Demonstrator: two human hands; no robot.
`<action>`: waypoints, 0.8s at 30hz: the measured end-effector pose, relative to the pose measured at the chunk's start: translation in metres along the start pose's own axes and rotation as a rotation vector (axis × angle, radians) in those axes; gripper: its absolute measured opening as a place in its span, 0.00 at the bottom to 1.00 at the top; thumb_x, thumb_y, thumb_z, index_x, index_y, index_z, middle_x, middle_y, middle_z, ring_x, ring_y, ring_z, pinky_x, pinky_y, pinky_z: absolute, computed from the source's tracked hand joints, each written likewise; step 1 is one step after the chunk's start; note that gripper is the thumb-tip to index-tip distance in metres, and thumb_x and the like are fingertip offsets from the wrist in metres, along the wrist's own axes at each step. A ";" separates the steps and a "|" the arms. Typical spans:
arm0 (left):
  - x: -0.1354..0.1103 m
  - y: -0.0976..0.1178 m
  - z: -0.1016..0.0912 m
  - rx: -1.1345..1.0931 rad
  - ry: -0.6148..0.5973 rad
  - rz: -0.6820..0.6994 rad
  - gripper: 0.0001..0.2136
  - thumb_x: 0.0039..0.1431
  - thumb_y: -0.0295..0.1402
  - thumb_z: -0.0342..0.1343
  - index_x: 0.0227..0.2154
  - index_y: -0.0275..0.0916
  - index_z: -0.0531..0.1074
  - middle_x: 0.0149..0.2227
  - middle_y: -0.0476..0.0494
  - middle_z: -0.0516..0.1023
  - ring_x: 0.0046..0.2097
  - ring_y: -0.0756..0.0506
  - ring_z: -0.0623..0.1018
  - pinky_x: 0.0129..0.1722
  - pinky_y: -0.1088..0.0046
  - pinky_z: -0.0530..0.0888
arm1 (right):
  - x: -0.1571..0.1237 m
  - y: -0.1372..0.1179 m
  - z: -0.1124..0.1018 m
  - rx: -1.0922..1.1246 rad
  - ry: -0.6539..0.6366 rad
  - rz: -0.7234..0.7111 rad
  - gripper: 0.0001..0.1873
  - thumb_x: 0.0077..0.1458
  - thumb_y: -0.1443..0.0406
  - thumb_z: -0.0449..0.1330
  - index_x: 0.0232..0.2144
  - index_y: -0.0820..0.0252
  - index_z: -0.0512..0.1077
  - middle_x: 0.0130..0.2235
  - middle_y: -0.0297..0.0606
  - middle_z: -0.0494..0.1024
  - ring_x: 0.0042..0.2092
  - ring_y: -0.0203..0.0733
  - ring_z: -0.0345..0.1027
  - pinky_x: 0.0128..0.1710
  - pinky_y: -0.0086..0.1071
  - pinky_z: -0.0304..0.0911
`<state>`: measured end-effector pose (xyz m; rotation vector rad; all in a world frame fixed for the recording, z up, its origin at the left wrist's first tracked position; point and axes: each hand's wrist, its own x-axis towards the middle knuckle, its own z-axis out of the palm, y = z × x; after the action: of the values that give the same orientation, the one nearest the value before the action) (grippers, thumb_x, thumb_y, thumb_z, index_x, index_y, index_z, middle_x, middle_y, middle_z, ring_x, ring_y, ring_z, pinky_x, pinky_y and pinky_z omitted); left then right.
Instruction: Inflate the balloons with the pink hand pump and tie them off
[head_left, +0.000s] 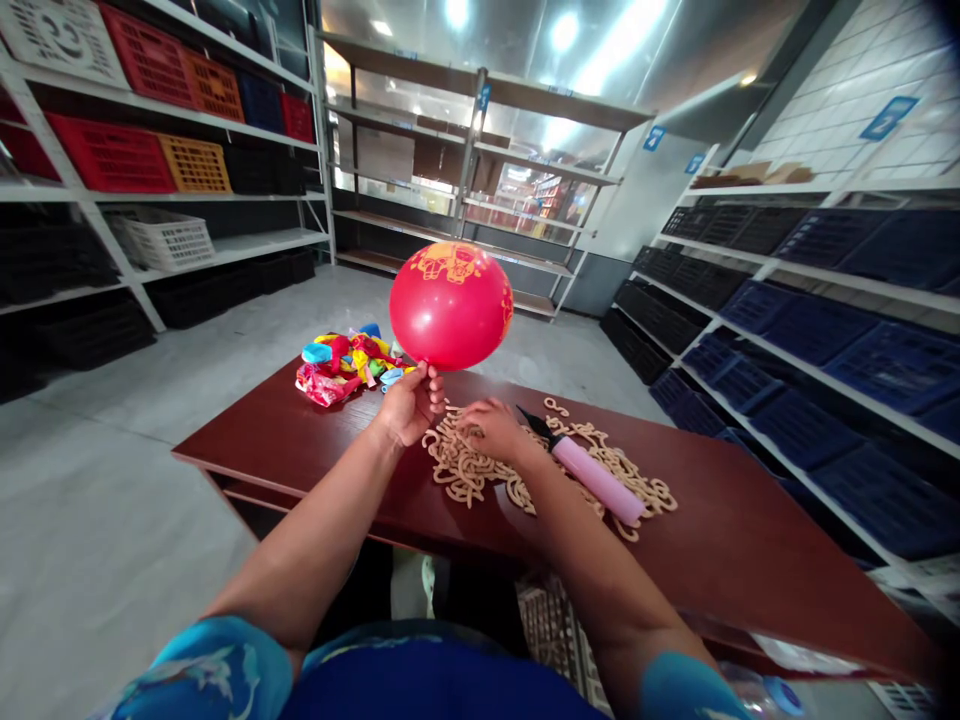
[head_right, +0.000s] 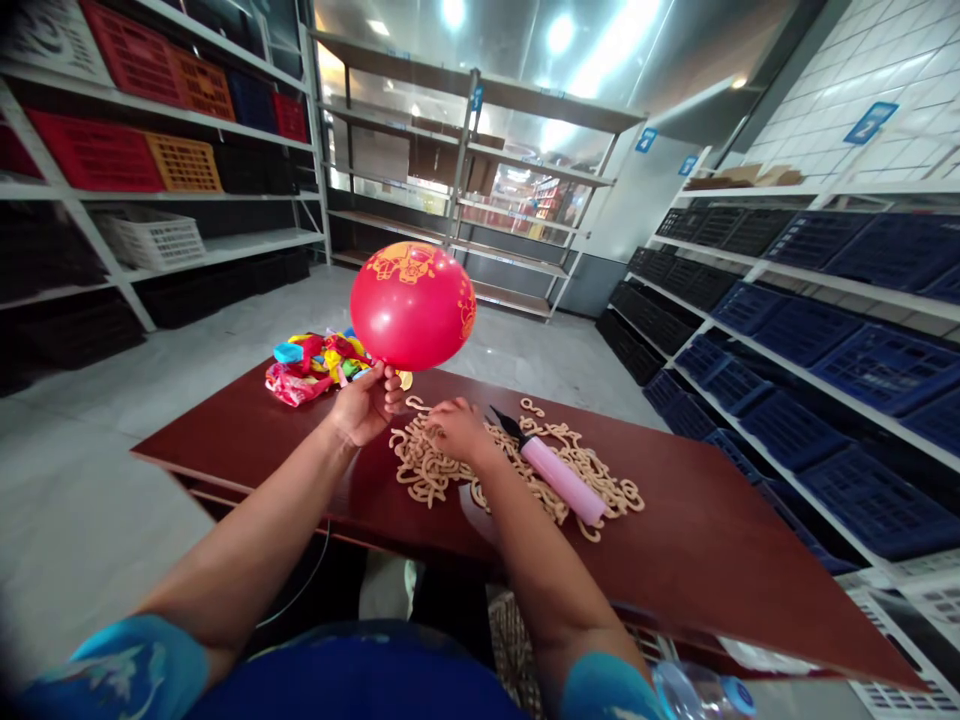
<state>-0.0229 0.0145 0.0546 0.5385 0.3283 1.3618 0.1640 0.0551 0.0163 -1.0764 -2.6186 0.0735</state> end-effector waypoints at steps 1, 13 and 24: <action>0.000 -0.001 -0.002 -0.002 0.009 -0.003 0.07 0.56 0.33 0.49 0.26 0.36 0.62 0.21 0.51 0.60 0.21 0.54 0.62 0.18 0.80 0.59 | -0.002 -0.001 0.004 -0.001 0.006 0.000 0.10 0.43 0.71 0.58 0.30 0.53 0.74 0.39 0.33 0.75 0.47 0.44 0.60 0.46 0.39 0.53; 0.001 -0.008 -0.005 0.116 0.122 0.012 0.07 0.54 0.34 0.51 0.26 0.35 0.63 0.22 0.51 0.63 0.20 0.55 0.63 0.17 0.81 0.59 | -0.001 0.000 -0.036 1.204 0.283 0.367 0.09 0.41 0.61 0.62 0.27 0.59 0.71 0.32 0.34 0.77 0.33 0.35 0.69 0.36 0.32 0.62; -0.003 -0.031 0.017 0.270 0.160 -0.039 0.07 0.53 0.34 0.52 0.28 0.34 0.65 0.26 0.47 0.70 0.17 0.57 0.64 0.14 0.82 0.57 | 0.003 -0.030 -0.056 1.223 0.396 0.471 0.10 0.38 0.62 0.62 0.25 0.59 0.67 0.24 0.31 0.74 0.21 0.29 0.60 0.15 0.22 0.49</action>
<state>0.0106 0.0047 0.0518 0.6435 0.6559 1.3336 0.1583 0.0323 0.0750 -0.9883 -1.4148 1.2149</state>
